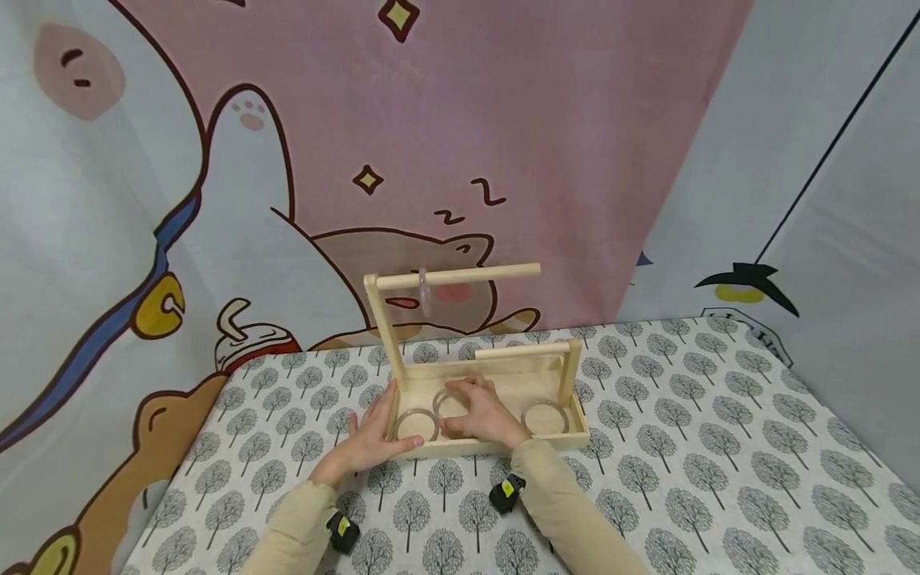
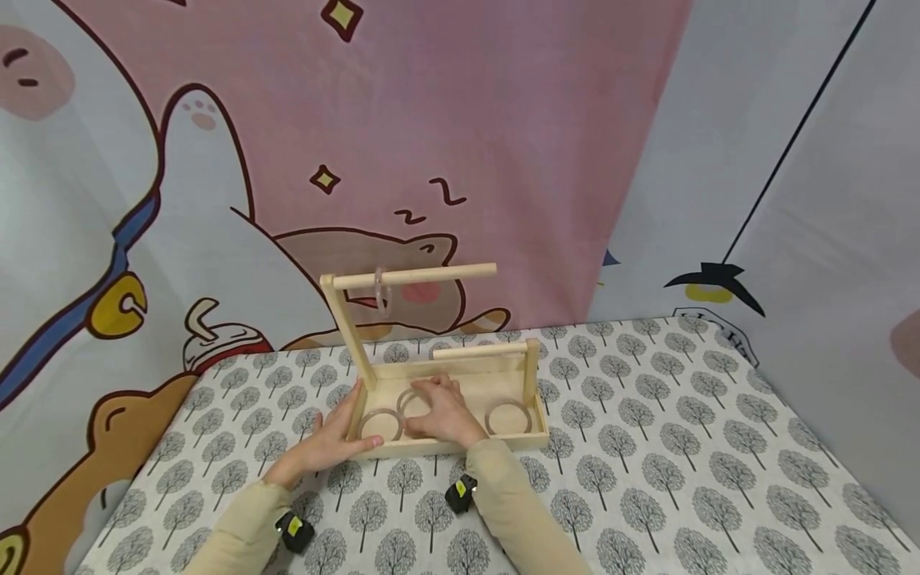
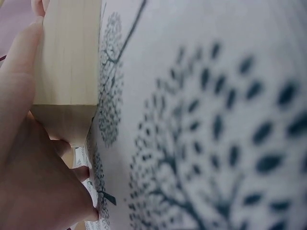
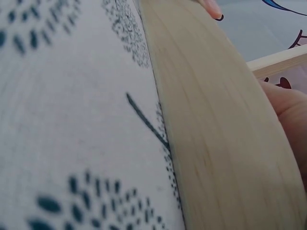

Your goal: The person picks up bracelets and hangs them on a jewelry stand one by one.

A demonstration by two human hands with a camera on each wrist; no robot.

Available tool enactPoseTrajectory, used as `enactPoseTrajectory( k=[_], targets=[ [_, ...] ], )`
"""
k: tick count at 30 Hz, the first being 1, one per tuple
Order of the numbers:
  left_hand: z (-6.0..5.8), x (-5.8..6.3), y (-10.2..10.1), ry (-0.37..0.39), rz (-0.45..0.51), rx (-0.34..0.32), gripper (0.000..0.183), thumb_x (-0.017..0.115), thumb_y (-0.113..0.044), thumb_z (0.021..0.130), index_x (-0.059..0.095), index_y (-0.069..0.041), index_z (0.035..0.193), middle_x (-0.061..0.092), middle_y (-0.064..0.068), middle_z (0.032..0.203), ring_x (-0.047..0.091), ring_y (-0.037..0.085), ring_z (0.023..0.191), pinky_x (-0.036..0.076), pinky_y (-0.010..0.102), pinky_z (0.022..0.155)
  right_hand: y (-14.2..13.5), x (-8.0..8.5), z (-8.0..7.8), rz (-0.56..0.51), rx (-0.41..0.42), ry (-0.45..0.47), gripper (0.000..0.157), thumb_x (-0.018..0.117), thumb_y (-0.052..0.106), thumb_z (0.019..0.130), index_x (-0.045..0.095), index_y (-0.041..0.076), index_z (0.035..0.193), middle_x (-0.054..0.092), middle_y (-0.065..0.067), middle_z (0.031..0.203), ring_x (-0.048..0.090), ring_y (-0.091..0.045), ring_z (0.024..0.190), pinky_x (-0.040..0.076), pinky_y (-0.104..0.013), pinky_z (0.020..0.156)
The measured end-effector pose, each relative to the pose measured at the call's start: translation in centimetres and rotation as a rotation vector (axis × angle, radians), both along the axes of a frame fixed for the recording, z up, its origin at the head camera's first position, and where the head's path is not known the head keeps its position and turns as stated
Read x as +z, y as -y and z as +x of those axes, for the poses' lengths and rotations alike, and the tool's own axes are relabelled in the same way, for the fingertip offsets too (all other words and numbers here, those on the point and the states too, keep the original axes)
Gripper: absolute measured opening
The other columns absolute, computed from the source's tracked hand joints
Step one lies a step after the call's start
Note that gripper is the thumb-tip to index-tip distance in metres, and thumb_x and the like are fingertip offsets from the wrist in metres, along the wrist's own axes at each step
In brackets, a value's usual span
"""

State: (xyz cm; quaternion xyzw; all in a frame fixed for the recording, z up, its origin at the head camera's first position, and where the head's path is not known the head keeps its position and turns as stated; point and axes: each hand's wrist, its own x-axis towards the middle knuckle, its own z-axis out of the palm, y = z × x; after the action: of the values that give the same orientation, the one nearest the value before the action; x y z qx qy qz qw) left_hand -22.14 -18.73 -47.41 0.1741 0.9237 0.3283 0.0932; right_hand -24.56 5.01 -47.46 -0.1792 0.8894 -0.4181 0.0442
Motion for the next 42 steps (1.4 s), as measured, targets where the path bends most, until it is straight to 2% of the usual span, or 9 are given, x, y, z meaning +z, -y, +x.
enactPoseTrajectory(
  k=[11, 18, 29, 36, 42],
  targets=[
    [0.0, -0.1, 0.0, -0.024, 0.015, -0.005, 0.109, 0.068, -0.051, 0.085, -0.001, -0.003, 0.154, 0.008, 0.021, 0.158, 0.009, 0.048, 0.141, -0.010, 0.075, 0.100, 0.1, -0.1, 0.1, -0.023, -0.002, -0.049, 0.076, 0.085, 0.025, 0.071, 0.053, 0.005, 0.137, 0.042, -0.020, 0.133, 0.040, -0.035, 0.121, 0.039, -0.056, 0.099],
    [-0.1, 0.0, 0.0, -0.006, -0.003, -0.002, 0.110, 0.067, -0.053, 0.085, -0.004, -0.006, 0.155, 0.005, 0.017, 0.159, 0.007, 0.044, 0.142, -0.010, 0.073, 0.101, 0.3, 0.6, 0.5, -0.057, 0.015, -0.070, 0.076, 0.085, 0.028, 0.072, 0.053, 0.006, 0.137, 0.043, -0.020, 0.133, 0.041, -0.034, 0.118, 0.042, -0.056, 0.096],
    [0.0, 0.1, -0.1, -0.002, -0.015, -0.002, 0.108, 0.066, -0.051, 0.086, -0.004, -0.005, 0.154, 0.004, 0.018, 0.159, 0.006, 0.045, 0.142, -0.011, 0.073, 0.100, 0.5, 2.4, 1.2, -0.074, 0.084, -0.161, 0.072, 0.083, 0.029, 0.074, 0.054, 0.006, 0.136, 0.046, -0.014, 0.131, 0.044, -0.028, 0.117, 0.044, -0.049, 0.096],
    [0.2, 0.4, -0.1, 0.000, -0.016, -0.004, 0.106, 0.066, -0.050, 0.087, -0.003, -0.004, 0.154, 0.004, 0.020, 0.158, 0.005, 0.048, 0.141, -0.012, 0.073, 0.100, 0.5, 4.0, 1.9, -0.085, 0.107, -0.138, 0.072, 0.082, 0.033, 0.075, 0.053, 0.011, 0.138, 0.042, -0.016, 0.141, 0.043, -0.028, 0.121, 0.044, -0.051, 0.095],
    [0.1, 0.3, -0.1, 0.012, -0.014, -0.004, 0.108, 0.065, -0.051, 0.087, -0.006, -0.006, 0.154, 0.002, 0.017, 0.159, 0.004, 0.045, 0.142, -0.013, 0.072, 0.100, 0.3, 4.8, 2.6, -0.113, 0.113, -0.115, 0.072, 0.081, 0.034, 0.075, 0.054, 0.013, 0.138, 0.044, -0.012, 0.139, 0.047, -0.027, 0.117, 0.046, -0.049, 0.092]
  ],
)
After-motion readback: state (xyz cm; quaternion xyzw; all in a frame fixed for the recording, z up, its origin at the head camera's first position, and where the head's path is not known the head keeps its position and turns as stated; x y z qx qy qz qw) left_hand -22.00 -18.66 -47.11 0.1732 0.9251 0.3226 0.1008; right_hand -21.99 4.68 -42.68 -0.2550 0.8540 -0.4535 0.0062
